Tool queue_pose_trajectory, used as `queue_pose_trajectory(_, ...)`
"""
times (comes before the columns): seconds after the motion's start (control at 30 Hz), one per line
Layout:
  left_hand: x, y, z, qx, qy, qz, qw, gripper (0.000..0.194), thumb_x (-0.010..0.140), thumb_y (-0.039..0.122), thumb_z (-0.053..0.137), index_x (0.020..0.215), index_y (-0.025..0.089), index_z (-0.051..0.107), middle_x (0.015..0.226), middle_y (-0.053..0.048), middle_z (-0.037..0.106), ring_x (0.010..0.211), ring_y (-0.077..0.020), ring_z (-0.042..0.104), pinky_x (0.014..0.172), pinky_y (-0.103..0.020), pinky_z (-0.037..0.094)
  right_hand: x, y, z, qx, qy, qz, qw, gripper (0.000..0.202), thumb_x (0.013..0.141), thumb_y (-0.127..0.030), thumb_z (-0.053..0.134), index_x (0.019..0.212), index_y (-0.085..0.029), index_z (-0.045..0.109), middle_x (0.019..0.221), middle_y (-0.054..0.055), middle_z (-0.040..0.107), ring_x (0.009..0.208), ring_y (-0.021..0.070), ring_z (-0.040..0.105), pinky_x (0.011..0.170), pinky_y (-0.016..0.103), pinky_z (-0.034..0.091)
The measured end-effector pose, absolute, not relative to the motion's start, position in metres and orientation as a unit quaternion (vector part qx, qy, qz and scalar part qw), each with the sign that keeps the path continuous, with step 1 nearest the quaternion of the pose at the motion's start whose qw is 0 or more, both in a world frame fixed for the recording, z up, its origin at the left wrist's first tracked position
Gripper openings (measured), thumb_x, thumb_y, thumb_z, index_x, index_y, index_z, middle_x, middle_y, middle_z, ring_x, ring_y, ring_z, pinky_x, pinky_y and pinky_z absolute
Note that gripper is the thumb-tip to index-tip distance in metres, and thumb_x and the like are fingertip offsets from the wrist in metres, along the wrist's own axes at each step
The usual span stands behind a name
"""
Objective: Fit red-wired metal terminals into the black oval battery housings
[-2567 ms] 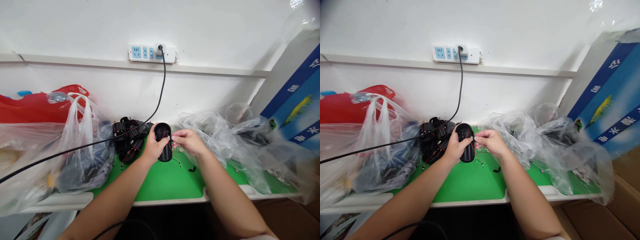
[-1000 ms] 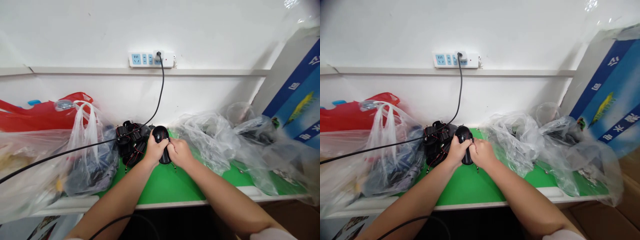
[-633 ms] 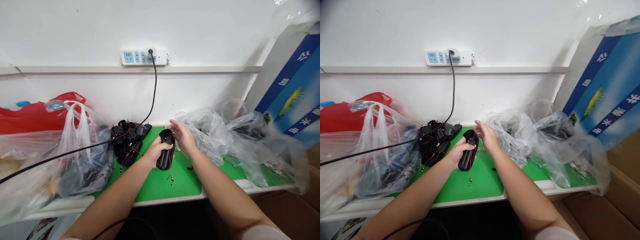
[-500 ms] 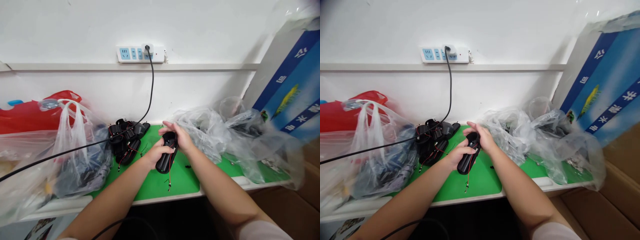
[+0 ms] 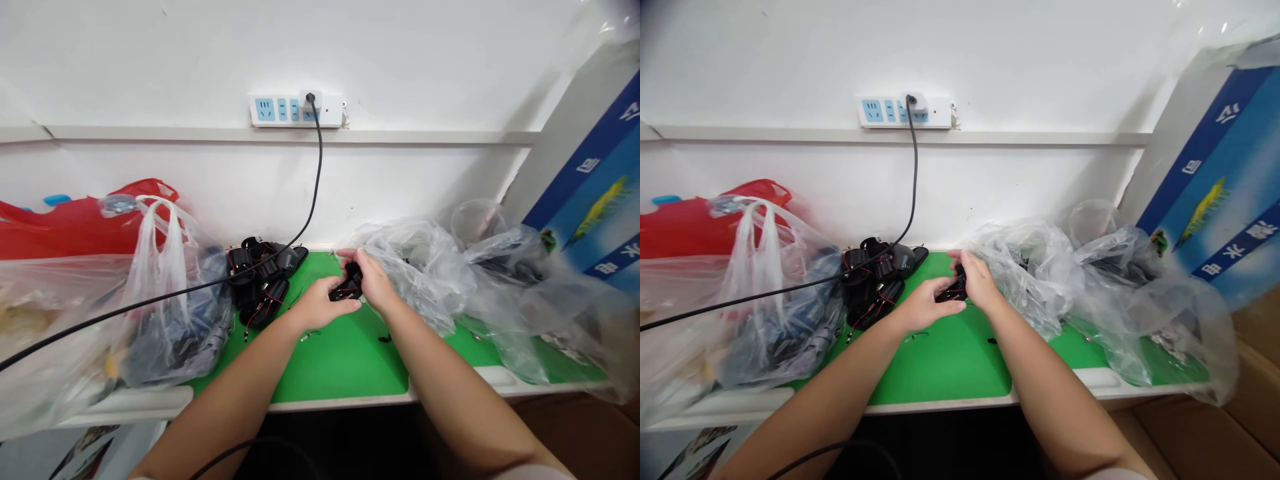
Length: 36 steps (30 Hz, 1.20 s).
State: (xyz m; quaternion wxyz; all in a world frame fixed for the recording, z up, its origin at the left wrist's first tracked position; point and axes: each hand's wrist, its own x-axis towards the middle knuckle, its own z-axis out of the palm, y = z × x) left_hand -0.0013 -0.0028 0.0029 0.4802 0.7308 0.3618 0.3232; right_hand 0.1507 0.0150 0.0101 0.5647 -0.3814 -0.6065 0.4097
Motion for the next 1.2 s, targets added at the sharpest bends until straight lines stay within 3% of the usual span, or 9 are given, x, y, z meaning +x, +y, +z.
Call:
queue_pose_trajectory(0.3,0.008,-0.017,0.002,0.741,0.405,0.341,0.413,0.043,0.075,0.047,0.065,0.096,0.010,0.060,0.082,-0.004,0.060,0.069,-0.0118,0.051,0.061,-0.022,0.037,0.152,0.009,0.009,-0.351,-0.635,0.421,0.545,0.073,0.090,-0.069,0.012,0.118,-0.019,0.057,0.088,0.004,0.057,0.077,0.0157,0.056,0.074,0.029,0.048)
queue_pose_trajectory(0.5,0.008,-0.017,0.002,0.739,0.391,0.354,0.419,0.050,0.078,0.049,0.062,0.112,0.013,0.059,0.104,-0.008,0.063,0.091,-0.0192,0.058,0.078,-0.027,0.045,0.149,0.010,0.007,-0.343,-0.617,0.454,0.544,0.075,0.088,-0.072,0.014,0.116,-0.018,0.058,0.088,0.005,0.057,0.075,0.0156,0.056,0.072,0.029,0.049)
queue_pose_trajectory(0.67,0.009,-0.019,-0.004,0.736,0.404,0.352,0.413,0.056,0.076,0.051,0.063,0.118,0.016,0.056,0.110,-0.008,0.062,0.095,-0.0207,0.059,0.082,-0.030,0.047,0.147,0.008,0.010,-0.328,-0.565,0.517,0.553,0.079,0.084,-0.076,0.015,0.112,-0.018,0.061,0.090,0.007,0.060,0.075,0.0172,0.058,0.074,0.031,0.050)
queue_pose_trajectory(0.77,0.012,-0.026,-0.002,0.752,0.434,0.353,0.348,0.057,0.073,0.051,0.065,0.118,0.017,0.055,0.109,-0.009,0.063,0.095,-0.0227,0.060,0.083,-0.034,0.047,0.149,0.015,0.007,-0.327,-0.503,0.539,0.591,0.079,0.083,-0.077,0.016,0.104,-0.018,0.063,0.091,0.010,0.064,0.082,0.0200,0.062,0.078,0.033,0.050)
queue_pose_trajectory(0.87,0.011,-0.045,0.011,0.788,0.452,0.342,0.240,0.062,0.070,0.053,0.066,0.120,0.018,0.053,0.112,-0.012,0.061,0.098,-0.0270,0.059,0.085,-0.038,0.046,0.149,0.030,0.000,-0.362,-0.434,0.546,0.619,0.074,0.082,-0.077,0.021,0.095,-0.017,0.063,0.087,0.012,0.065,0.077,0.0204,0.063,0.070,0.033,0.051)
queue_pose_trajectory(0.97,-0.011,-0.081,0.021,0.872,0.364,0.281,0.165,0.065,0.068,0.056,0.064,0.119,0.018,0.052,0.107,-0.011,0.062,0.094,-0.0266,0.059,0.082,-0.037,0.046,0.136,0.045,-0.002,-0.457,-0.481,0.485,0.570,0.062,0.086,-0.067,0.030,0.101,-0.016,0.060,0.093,0.012,0.065,0.076,0.0189,0.063,0.065,0.030,0.050)
queue_pose_trajectory(1.07,-0.067,-0.133,0.004,0.923,0.297,0.183,0.161,0.066,0.060,0.060,0.067,0.113,0.023,0.055,0.096,-0.006,0.064,0.085,-0.0231,0.060,0.076,-0.033,0.046,0.106,0.055,0.006,-0.531,-0.618,0.375,0.443,0.050,0.086,-0.050,0.045,0.120,-0.015,0.054,0.106,0.012,0.065,0.085,0.0187,0.064,0.072,0.030,0.050)
queue_pose_trajectory(1.1,-0.091,-0.151,-0.007,0.919,0.319,0.157,0.168,0.068,0.060,0.061,0.068,0.116,0.025,0.054,0.100,-0.005,0.064,0.088,-0.0229,0.060,0.079,-0.032,0.046,0.093,0.059,0.010,-0.537,-0.642,0.355,0.416,0.051,0.083,-0.046,0.052,0.124,-0.015,0.053,0.107,0.011,0.065,0.087,0.0192,0.063,0.076,0.031,0.049)
queue_pose_trajectory(1.2,-0.163,-0.206,-0.038,0.853,0.466,0.140,0.189,0.047,0.068,0.050,0.068,0.111,0.031,0.059,0.101,-0.002,0.064,0.092,-0.0208,0.060,0.079,-0.029,0.048,0.057,0.074,0.018,-0.546,-0.674,0.324,0.378,0.057,0.076,-0.042,0.065,0.125,-0.015,0.053,0.111,0.012,0.065,0.100,0.0227,0.061,0.090,0.034,0.044)
